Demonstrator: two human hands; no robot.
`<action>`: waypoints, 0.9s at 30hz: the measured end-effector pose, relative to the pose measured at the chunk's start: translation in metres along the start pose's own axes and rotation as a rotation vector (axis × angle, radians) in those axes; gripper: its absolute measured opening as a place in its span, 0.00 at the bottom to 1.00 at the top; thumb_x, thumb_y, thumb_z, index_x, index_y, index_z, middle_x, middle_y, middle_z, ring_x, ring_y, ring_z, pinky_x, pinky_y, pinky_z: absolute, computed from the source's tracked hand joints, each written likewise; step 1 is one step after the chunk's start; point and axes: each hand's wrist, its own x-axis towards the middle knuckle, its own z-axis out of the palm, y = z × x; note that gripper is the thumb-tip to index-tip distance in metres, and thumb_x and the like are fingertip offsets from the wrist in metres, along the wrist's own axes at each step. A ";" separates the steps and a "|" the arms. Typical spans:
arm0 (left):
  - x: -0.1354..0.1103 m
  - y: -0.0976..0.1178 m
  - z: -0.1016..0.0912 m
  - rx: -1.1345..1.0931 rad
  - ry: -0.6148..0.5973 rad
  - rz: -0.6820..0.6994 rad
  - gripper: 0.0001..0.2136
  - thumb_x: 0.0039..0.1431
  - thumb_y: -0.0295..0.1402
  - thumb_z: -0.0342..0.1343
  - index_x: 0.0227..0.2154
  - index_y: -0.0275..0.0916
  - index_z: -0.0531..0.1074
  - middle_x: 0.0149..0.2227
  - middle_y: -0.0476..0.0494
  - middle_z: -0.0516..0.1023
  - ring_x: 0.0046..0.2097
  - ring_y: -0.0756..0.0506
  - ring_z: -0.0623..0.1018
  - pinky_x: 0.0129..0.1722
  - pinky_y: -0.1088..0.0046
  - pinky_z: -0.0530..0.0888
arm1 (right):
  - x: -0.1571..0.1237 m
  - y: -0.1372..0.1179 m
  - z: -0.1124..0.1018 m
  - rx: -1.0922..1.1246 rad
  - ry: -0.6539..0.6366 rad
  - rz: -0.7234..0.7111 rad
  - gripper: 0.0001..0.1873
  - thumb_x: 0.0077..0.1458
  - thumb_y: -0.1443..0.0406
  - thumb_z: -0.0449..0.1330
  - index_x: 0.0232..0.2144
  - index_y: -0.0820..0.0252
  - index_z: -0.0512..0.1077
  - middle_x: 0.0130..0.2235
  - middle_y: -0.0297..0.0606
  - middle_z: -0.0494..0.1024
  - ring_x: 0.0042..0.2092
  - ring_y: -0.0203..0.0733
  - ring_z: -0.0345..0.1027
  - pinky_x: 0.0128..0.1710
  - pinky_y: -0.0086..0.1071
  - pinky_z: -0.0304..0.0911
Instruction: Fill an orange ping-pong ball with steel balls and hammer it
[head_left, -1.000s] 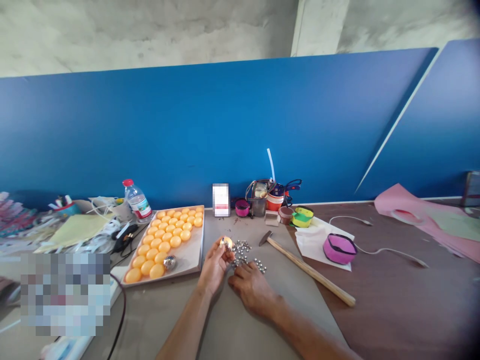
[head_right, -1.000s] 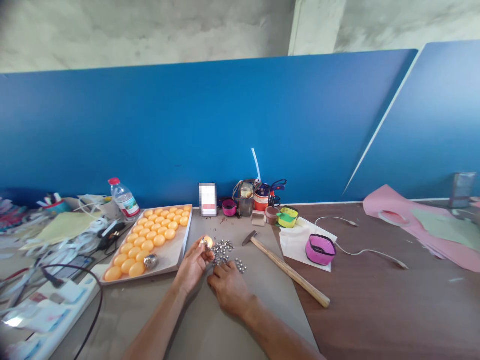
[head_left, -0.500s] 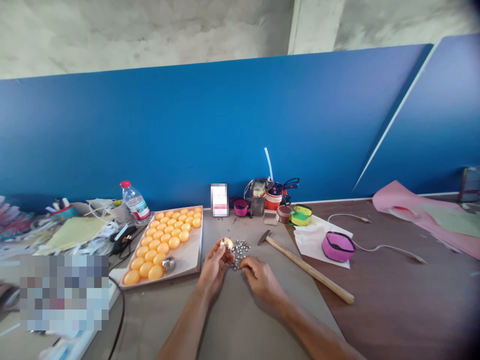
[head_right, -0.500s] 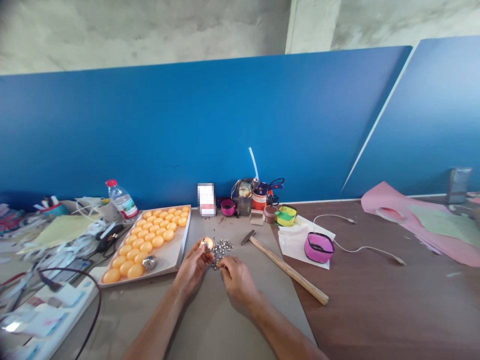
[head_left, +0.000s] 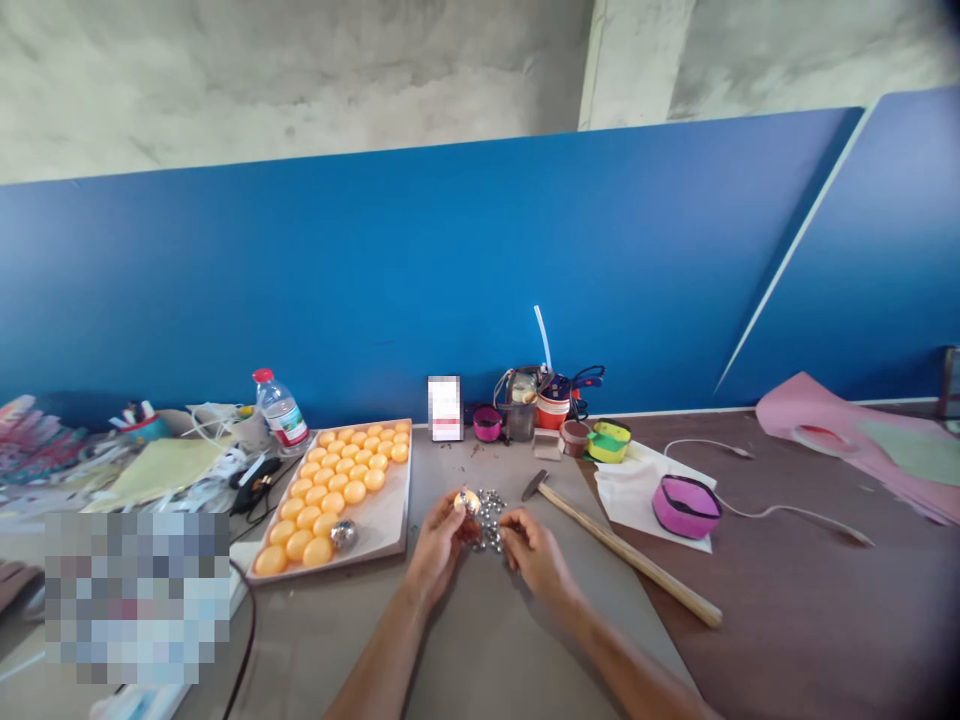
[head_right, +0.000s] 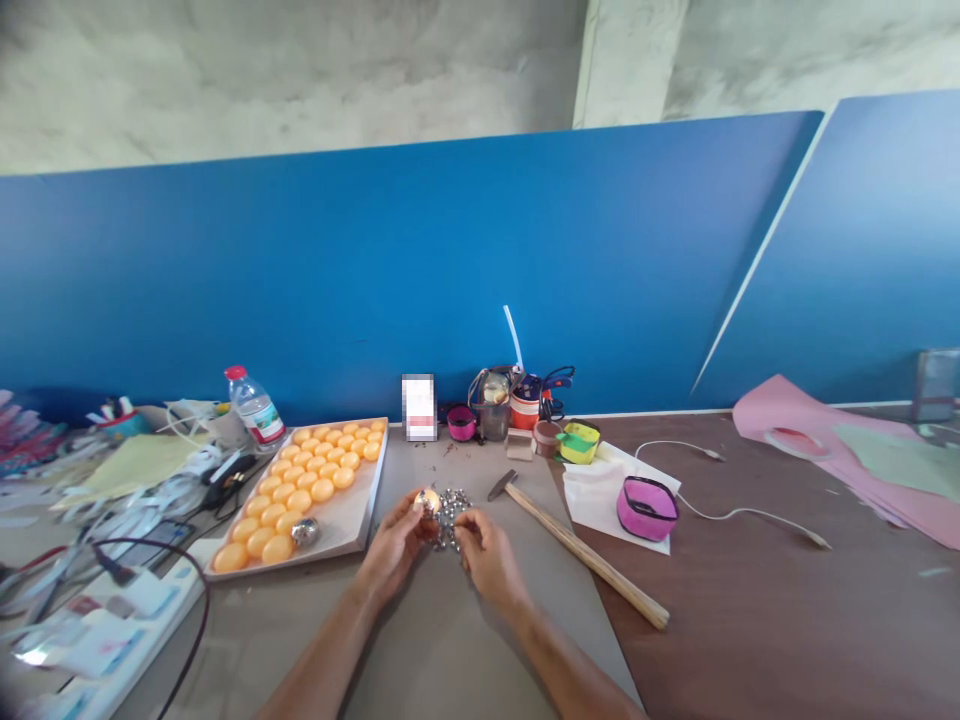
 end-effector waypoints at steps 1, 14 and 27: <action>-0.001 0.000 0.001 0.003 -0.003 0.000 0.17 0.47 0.37 0.63 0.40 0.37 0.72 0.31 0.49 0.75 0.28 0.51 0.73 0.31 0.74 0.69 | 0.002 0.001 -0.001 0.024 0.014 0.013 0.06 0.48 0.62 0.54 0.27 0.59 0.66 0.17 0.25 0.61 0.18 0.31 0.53 0.19 0.26 0.49; -0.004 0.000 0.006 0.065 -0.044 -0.011 0.18 0.45 0.37 0.64 0.41 0.38 0.73 0.36 0.44 0.76 0.32 0.49 0.74 0.36 0.70 0.69 | 0.006 -0.007 -0.008 0.470 -0.057 0.112 0.15 0.40 0.58 0.63 0.29 0.61 0.68 0.19 0.27 0.67 0.19 0.29 0.56 0.22 0.26 0.49; -0.002 -0.007 0.002 0.209 -0.198 0.003 0.18 0.47 0.37 0.62 0.43 0.40 0.72 0.41 0.42 0.75 0.40 0.44 0.73 0.43 0.65 0.70 | 0.006 -0.012 -0.009 0.355 -0.056 0.044 0.10 0.42 0.60 0.61 0.22 0.60 0.67 0.19 0.27 0.62 0.23 0.31 0.53 0.25 0.28 0.48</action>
